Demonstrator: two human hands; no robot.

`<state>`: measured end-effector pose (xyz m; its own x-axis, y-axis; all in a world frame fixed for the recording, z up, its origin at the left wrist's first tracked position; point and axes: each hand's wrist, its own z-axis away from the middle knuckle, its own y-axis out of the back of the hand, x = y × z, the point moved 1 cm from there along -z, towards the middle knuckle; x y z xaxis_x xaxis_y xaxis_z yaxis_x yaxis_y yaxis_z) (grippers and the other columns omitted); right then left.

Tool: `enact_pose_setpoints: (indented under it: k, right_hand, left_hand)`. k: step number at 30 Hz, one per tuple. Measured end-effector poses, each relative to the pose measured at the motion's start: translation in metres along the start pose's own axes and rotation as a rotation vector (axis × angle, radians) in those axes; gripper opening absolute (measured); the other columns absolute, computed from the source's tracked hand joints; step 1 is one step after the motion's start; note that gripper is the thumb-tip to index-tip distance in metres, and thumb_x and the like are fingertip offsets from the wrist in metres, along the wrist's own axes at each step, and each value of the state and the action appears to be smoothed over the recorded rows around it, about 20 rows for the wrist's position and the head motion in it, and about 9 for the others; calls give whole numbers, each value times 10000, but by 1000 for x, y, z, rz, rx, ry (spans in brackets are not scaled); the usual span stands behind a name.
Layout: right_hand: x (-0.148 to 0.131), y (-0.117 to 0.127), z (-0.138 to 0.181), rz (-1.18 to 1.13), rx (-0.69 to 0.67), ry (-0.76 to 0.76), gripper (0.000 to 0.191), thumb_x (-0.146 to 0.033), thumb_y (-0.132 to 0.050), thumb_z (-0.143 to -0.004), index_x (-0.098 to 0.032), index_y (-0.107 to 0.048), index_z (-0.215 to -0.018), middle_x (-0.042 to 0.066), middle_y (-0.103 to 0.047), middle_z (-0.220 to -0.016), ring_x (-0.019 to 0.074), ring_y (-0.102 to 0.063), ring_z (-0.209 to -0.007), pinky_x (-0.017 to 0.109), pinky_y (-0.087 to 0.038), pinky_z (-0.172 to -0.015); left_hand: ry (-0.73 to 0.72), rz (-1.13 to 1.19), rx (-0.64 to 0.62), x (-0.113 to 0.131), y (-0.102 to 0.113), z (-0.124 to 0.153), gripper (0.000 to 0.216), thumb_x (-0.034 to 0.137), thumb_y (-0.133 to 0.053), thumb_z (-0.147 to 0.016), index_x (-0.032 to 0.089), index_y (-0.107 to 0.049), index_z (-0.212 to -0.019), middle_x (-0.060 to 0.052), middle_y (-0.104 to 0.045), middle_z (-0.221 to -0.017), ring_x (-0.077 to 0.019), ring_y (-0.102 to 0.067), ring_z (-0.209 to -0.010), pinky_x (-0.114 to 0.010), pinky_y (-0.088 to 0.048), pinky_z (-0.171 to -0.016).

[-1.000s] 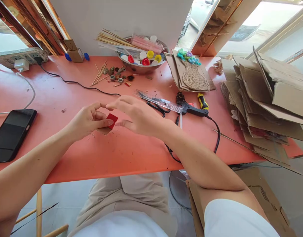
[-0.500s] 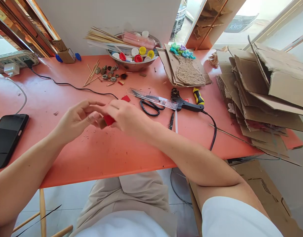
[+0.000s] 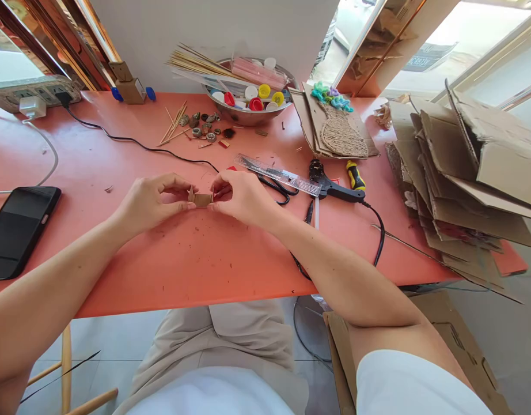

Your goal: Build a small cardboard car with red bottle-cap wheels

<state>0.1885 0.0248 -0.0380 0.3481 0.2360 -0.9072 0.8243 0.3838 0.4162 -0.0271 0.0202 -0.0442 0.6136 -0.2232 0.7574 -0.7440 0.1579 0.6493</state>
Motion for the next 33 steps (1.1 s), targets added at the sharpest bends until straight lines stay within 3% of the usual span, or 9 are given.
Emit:
enact_pose_setpoints:
  k: [6, 16, 33]
  right_hand:
    - [2, -1, -3, 113, 15, 16, 214, -155, -799, -676, -215, -601, -734, -17, -695, -736, 150, -657, -694, 300, -553, -709]
    - [0, -5, -2, 172, 36, 31, 192, -128, -781, -707, -201, -616, -772, -15, -718, -749, 153, -671, -695, 292, -520, -704]
    - [-6, -4, -2, 247, 34, 2, 232, -15, -776, -712, -181, -625, -770, -28, -701, -725, 137, -669, -698, 262, -493, -701]
  left_hand:
    - [12, -127, 10, -2, -1, -2, 259, 328, -766, -681, 213, -772, -913, -18, -789, -833, -222, -702, -794, -347, -563, -792]
    - [17, 36, -1, 1, 2, -3, 240, 390, -767, -624, 218, -710, -782, -9, -760, -783, -212, -676, -761, -348, -531, -787]
    - [-18, -44, 28, -1, 2, -2, 202, 345, -780, -662, 224, -754, -822, -8, -789, -823, -210, -697, -772, -335, -568, -795]
